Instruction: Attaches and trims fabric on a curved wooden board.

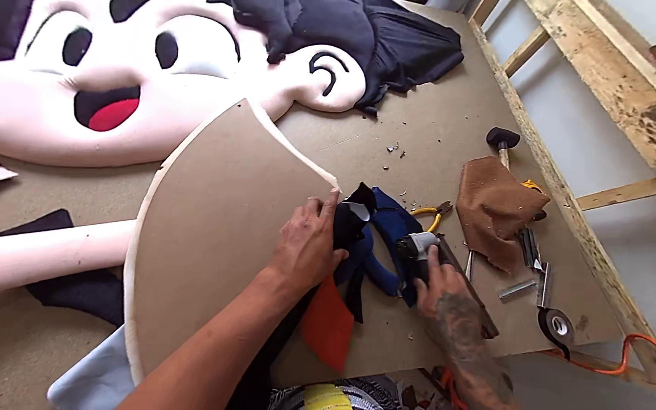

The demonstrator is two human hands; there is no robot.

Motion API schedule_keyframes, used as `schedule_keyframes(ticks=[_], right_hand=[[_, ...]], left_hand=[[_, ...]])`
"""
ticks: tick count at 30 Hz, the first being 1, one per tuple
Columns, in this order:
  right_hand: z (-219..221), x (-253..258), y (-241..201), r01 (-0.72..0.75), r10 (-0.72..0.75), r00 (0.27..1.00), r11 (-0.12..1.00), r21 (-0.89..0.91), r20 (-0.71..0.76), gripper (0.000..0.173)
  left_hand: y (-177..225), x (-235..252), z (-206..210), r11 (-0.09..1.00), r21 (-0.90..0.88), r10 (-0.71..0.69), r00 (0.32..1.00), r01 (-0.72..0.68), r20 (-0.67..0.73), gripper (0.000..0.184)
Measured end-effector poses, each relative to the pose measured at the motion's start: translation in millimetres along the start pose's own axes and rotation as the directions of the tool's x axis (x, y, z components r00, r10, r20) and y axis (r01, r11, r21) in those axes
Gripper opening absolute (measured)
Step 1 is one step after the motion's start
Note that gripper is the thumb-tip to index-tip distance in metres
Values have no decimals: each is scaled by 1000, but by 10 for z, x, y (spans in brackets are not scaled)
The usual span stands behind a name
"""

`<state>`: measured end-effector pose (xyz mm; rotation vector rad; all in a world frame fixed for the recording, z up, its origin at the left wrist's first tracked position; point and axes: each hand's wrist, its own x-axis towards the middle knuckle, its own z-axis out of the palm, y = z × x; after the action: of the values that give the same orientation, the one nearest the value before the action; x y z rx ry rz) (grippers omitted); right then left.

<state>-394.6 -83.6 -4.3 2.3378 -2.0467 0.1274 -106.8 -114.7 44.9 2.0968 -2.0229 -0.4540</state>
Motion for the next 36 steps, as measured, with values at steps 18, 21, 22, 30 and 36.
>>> schedule_keyframes(ticks=[18, 21, 22, 30, 36], right_hand=[[-450, 300, 1421, -260, 214, 953, 941, 218, 212, 31], [-338, 515, 1614, -416, 333, 800, 907, 62, 498, 57], [-259, 573, 1550, -410, 336, 764, 912, 12, 551, 63], [-82, 693, 1178, -368, 354, 761, 926, -86, 544, 49], [35, 580, 1313, -361, 348, 932, 892, 271, 99, 35]], left_hand=[[-85, -230, -3, 997, -6, -72, 997, 73, 1, 38], [-60, -327, 189, 998, 64, -10, 986, 21, -168, 64], [-84, -324, 255, 997, 73, 22, 977, -7, -211, 67], [-242, -151, 41, 963, -270, -43, 996, 22, -73, 33], [-449, -118, -49, 958, -262, -131, 991, 117, -34, 26]])
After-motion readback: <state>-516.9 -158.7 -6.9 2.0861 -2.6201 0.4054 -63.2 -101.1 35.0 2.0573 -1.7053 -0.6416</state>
